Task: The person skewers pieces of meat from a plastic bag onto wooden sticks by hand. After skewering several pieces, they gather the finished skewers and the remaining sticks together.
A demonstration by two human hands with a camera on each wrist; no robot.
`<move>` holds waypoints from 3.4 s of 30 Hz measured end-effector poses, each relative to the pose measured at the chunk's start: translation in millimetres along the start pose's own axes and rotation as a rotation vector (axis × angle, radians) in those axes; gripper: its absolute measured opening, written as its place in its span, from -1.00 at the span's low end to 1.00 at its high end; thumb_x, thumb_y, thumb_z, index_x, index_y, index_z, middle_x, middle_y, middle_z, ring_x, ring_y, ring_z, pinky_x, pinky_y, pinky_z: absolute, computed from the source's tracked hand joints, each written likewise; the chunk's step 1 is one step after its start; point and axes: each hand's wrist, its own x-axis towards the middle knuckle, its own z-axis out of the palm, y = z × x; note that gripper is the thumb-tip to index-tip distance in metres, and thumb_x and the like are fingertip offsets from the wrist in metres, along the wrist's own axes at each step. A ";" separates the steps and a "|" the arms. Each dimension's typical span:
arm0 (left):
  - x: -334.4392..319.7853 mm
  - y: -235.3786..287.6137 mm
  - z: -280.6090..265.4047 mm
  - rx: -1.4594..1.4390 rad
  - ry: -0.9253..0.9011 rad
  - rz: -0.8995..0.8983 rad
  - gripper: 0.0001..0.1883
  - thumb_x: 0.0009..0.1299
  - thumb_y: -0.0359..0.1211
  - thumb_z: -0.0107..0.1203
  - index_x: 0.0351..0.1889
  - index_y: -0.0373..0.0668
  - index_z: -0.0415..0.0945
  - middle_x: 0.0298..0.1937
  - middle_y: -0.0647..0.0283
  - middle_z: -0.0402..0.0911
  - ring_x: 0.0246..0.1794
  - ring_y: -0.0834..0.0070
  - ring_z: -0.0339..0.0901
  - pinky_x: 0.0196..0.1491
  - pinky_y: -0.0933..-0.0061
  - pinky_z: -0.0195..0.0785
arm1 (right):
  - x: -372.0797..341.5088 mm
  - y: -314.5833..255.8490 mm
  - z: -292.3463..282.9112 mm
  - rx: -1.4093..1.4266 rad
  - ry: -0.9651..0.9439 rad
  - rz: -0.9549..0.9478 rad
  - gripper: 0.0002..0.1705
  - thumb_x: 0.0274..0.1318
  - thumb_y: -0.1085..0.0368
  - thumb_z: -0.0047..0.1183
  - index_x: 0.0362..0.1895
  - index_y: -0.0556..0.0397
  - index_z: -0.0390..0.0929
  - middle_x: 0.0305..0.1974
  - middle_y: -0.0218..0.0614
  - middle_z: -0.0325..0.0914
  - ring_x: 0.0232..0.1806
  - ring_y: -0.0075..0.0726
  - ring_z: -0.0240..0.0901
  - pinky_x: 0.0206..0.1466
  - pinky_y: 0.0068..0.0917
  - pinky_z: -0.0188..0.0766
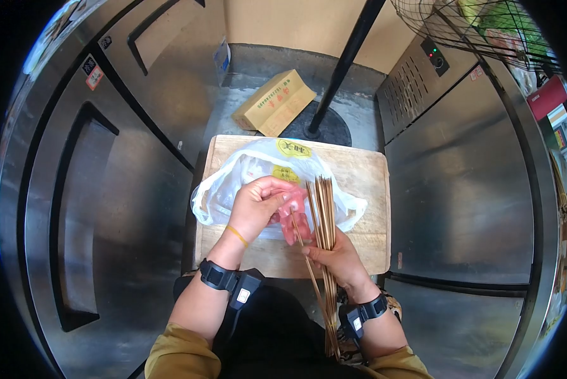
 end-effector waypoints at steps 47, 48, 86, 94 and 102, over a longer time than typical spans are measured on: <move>-6.9 -17.2 3.1 1.457 0.239 0.220 -0.65 0.00 -0.41 0.27 -0.21 -0.10 0.51 -0.13 0.20 0.48 -0.09 0.21 0.45 -0.09 0.25 0.39 | -46.0 3.6 -93.3 0.478 -0.042 0.152 -0.75 0.24 0.15 -0.07 -0.34 0.06 0.37 -0.45 -0.26 0.42 -0.61 -0.45 0.26 -0.52 -0.55 0.22; -7.4 -20.7 2.7 1.490 0.250 0.251 -0.66 0.01 -0.42 0.25 -0.20 -0.10 0.51 -0.12 0.20 0.48 -0.08 0.21 0.44 -0.09 0.26 0.39 | -44.7 5.4 -92.0 0.474 -0.039 0.161 -0.76 0.24 0.15 -0.08 -0.32 0.07 0.39 -0.46 -0.28 0.43 -0.60 -0.44 0.28 -0.51 -0.55 0.23; 14.7 -32.0 6.1 -0.449 0.146 -0.127 -0.80 0.33 -0.51 -0.01 -0.08 -0.22 0.39 -0.07 0.17 0.53 -0.06 0.46 0.52 0.01 0.43 0.45 | -19.9 0.0 -17.0 0.302 -0.128 0.136 -0.62 0.11 0.49 0.02 0.05 0.17 0.38 0.12 -0.24 0.38 0.19 -0.35 0.28 0.29 -0.46 0.16; 10.7 -36.2 2.9 -0.537 0.241 -0.141 -0.81 0.35 -0.43 0.05 -0.09 -0.13 0.40 -0.12 0.27 0.55 -0.07 0.49 0.50 0.01 0.47 0.40 | -15.2 6.4 -16.7 0.257 -0.129 0.138 -0.56 0.11 0.48 0.03 0.12 0.17 0.33 0.11 -0.26 0.39 0.19 -0.38 0.29 0.26 -0.49 0.17; 9.2 -35.9 1.8 -0.437 0.292 -0.097 -0.88 0.37 -0.40 0.01 -0.15 -0.07 0.39 -0.16 0.32 0.54 -0.14 0.51 0.52 -0.04 0.45 0.40 | -8.5 17.1 -16.5 0.297 -0.153 0.126 -0.45 0.07 0.47 0.09 0.19 0.16 0.28 0.10 -0.28 0.41 0.15 -0.42 0.32 0.19 -0.56 0.22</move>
